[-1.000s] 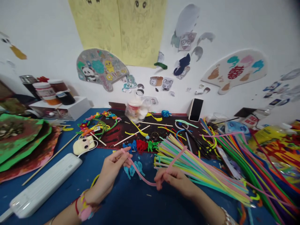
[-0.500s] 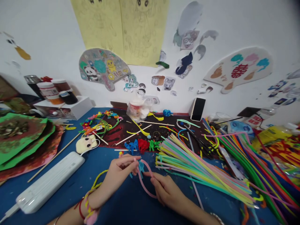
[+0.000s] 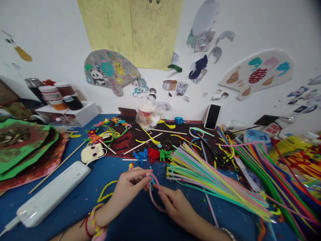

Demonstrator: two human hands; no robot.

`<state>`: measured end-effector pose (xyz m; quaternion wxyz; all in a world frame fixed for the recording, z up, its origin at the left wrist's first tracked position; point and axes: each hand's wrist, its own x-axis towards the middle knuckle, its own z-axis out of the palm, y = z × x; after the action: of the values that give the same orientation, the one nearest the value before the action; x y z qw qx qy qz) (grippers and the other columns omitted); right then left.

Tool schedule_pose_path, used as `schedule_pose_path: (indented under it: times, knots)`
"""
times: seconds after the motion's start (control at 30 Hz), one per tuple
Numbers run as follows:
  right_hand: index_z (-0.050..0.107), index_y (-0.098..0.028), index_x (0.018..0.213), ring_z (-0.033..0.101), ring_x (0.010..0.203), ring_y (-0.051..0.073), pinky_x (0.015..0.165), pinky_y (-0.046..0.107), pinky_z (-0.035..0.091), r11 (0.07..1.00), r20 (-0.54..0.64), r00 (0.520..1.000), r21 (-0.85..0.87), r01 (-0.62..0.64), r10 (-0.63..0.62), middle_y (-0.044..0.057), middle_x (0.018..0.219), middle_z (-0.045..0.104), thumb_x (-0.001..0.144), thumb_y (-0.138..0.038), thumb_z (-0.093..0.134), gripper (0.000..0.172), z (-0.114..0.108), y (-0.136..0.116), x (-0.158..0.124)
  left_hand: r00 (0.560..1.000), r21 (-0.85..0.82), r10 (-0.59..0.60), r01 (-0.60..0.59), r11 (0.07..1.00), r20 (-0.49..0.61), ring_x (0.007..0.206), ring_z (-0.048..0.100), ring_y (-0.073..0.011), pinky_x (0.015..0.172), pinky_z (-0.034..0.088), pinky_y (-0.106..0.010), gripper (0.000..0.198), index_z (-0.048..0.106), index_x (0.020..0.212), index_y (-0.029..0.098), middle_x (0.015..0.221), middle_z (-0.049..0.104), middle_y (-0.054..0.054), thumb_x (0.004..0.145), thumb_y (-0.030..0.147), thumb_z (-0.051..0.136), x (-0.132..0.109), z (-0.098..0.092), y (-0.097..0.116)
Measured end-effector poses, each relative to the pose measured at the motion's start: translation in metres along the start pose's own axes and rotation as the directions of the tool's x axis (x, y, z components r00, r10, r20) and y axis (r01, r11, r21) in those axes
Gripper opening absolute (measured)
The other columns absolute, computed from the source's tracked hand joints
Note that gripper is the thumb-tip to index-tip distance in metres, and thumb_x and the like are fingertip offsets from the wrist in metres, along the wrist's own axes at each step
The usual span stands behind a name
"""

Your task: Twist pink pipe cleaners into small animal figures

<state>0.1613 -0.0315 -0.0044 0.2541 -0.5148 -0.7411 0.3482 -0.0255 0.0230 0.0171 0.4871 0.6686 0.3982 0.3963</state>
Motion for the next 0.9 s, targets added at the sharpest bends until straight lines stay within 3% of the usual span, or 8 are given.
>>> schedule_pose_path:
  times: [0.53, 0.7, 0.83, 0.9]
  knots:
    - [0.06, -0.02, 0.113, 0.052, 0.05, 0.01, 0.049, 0.019, 0.031, 1.0, 0.03, 1.0, -0.019, 0.005, -0.004, 0.0, 0.066, 0.065, 0.093, -0.033, 0.03, 0.038, 0.0003, -0.0023, 0.0009, 0.998, -0.006, -0.059, 0.059, 0.998, -0.007, 0.051, 0.059, -0.0127, 0.051, 0.049, -0.022, 0.02, 0.07, 0.085, 0.016, 0.066, 0.062, -0.004, 0.081, 0.03, 0.057, -0.0001, 0.0005, 0.0058]
    - [0.056, -0.021, 0.115, 0.053, 0.053, 0.011, 0.05, 0.019, 0.033, 0.999, 0.056, 0.998, -0.021, 0.033, -0.031, 0.0, 0.067, 0.064, 0.094, -0.031, 0.029, 0.036, 0.0031, -0.0016, -0.0014, 0.995, -0.086, -0.1, 0.098, 0.991, -0.016, 0.052, 0.06, -0.013, 0.051, 0.048, -0.021, 0.019, 0.069, 0.08, 0.015, 0.064, 0.063, -0.003, 0.08, 0.031, 0.057, 0.0006, -0.0008, 0.0035]
    - [0.04, -0.021, 0.127, 0.054, 0.053, 0.01, 0.05, 0.018, 0.037, 0.996, -0.049, 0.997, -0.066, 0.053, -0.056, -0.002, 0.067, 0.062, 0.092, -0.027, 0.036, 0.036, 0.0061, 0.0008, -0.0052, 0.973, -0.227, -0.217, 0.194, 0.954, -0.08, 0.053, 0.061, -0.014, 0.053, 0.049, -0.021, 0.019, 0.066, 0.079, 0.014, 0.059, 0.065, -0.002, 0.079, 0.032, 0.059, 0.0049, -0.0031, 0.0028]
    - [0.04, -0.02, 0.124, 0.056, 0.056, 0.011, 0.052, 0.018, 0.04, 0.972, -0.12, 0.976, -0.171, 0.161, -0.183, 0.0, 0.072, 0.062, 0.09, -0.024, 0.04, 0.035, 0.0057, 0.0029, -0.006, 0.954, -0.301, -0.274, 0.227, 0.926, -0.125, 0.054, 0.061, -0.0142, 0.053, 0.049, -0.021, 0.02, 0.065, 0.08, 0.013, 0.06, 0.065, -0.003, 0.077, 0.032, 0.06, 0.0075, -0.0044, 0.0028]
